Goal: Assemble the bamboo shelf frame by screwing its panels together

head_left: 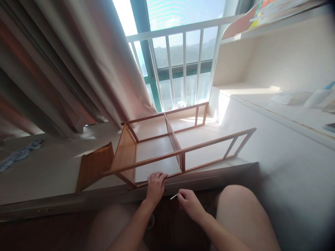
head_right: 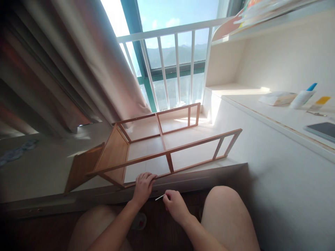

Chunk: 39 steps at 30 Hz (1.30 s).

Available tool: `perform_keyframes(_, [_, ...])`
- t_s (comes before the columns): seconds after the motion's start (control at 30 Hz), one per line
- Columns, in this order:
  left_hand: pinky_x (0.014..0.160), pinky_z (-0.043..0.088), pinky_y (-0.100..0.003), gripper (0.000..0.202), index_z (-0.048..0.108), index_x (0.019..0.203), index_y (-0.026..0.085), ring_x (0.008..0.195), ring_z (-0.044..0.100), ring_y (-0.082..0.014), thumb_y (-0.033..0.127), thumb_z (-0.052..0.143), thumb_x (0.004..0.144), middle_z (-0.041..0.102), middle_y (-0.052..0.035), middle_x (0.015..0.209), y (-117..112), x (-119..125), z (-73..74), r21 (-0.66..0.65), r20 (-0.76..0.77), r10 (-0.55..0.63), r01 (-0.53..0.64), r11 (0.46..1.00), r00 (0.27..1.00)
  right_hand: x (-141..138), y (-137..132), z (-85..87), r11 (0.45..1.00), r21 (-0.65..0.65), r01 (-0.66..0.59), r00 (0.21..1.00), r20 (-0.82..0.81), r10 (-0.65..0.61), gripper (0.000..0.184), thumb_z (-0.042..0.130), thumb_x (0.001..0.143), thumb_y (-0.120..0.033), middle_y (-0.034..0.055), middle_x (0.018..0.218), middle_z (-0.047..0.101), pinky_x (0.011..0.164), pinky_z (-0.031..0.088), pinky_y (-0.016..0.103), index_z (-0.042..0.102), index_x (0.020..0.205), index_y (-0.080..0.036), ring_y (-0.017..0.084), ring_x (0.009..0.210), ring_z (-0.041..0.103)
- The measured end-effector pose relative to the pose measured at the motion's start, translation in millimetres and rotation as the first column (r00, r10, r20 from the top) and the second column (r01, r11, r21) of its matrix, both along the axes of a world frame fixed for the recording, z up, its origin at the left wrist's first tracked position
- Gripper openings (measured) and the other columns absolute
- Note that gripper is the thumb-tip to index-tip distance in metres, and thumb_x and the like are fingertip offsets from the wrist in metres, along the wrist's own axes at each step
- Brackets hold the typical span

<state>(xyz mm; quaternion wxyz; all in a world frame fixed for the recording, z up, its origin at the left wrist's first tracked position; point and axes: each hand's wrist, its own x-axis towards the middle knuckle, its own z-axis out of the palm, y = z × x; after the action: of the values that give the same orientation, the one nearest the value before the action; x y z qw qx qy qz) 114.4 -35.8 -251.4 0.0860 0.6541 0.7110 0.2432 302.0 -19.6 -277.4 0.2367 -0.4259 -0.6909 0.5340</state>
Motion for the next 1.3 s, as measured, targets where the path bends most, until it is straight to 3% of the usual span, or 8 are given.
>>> perform_keyframes(0.37, [0.084, 0.036, -0.036, 0.027, 0.069, 0.104, 0.029, 0.1, 0.054, -0.0236, 0.022, 0.046, 0.092, 0.065, -0.005, 0.101, 14.1, -38.0, 4.7, -0.071, -0.125, -0.045, 0.036, 0.997, 0.991, 11.7, -3.6, 6.1, 0.999, -0.035, -0.013, 1.0, -0.017, 0.012, 0.027, 0.043, 0.082, -0.024, -0.0031, 0.047, 0.047, 0.048, 0.029, 0.024, 0.04, 0.056, -0.021, 0.012, 0.046, 0.046])
perform_keyframes(0.63, [0.086, 0.034, -0.037, 0.03, 0.067, 0.109, 0.03, 0.103, 0.052, -0.0225, 0.022, 0.042, 0.094, 0.065, -0.0042, 0.103, 13.5, -37.8, 6.9, -0.083, -0.193, -0.074, 0.059, 0.995, 0.978, 9.2, -0.8, 2.8, 0.997, 0.077, -0.027, 0.999, 0.031, 0.024, 0.026, 0.046, 0.076, -0.019, -0.0048, 0.051, 0.035, 0.052, 0.023, 0.024, 0.034, 0.053, -0.019, 0.01, 0.054, 0.034])
perform_keyframes(0.8, [0.09, 0.033, -0.039, 0.035, 0.063, 0.118, 0.032, 0.105, 0.051, -0.0225, 0.02, 0.039, 0.095, 0.065, -0.0052, 0.105, 14.2, -33.6, 5.3, -0.071, -0.218, -0.084, 0.07, 0.995, 0.972, 5.3, -4.2, -2.6, 0.995, 0.091, -0.048, 0.996, 0.074, 0.042, 0.024, 0.045, 0.075, -0.018, -0.0047, 0.05, 0.036, 0.052, 0.023, 0.025, 0.037, 0.052, -0.018, 0.01, 0.054, 0.033])
perform_keyframes(1.07, [0.088, 0.035, -0.037, 0.029, 0.066, 0.109, 0.03, 0.103, 0.052, -0.0217, 0.02, 0.044, 0.093, 0.064, -0.0039, 0.106, 40.1, -46.1, 0.9, -0.08, -0.211, -0.127, 0.113, 0.99, 0.969, 3.2, -2.6, -1.5, 0.997, 0.063, -0.043, 0.997, 0.07, 0.039, 0.025, 0.047, 0.073, -0.017, -0.0051, 0.051, 0.034, 0.053, 0.023, 0.024, 0.034, 0.052, -0.018, 0.009, 0.054, 0.032])
perform_keyframes(1.3, [0.086, 0.04, -0.033, 0.026, 0.068, 0.11, 0.031, 0.098, 0.054, -0.0202, 0.029, 0.048, 0.093, 0.061, -0.0046, 0.098, 52.2, -69.4, 0.5, -0.116, -0.202, -0.175, 0.153, 0.981, 0.964, 3.7, 1.5, 9.2, 0.993, 0.115, -0.042, 0.992, -0.112, 0.055, 0.021, 0.046, 0.064, -0.01, 0.0011, 0.074, 0.06, 0.059, 0.033, 0.022, 0.035, 0.047, -0.017, 0.011, 0.065, 0.051])
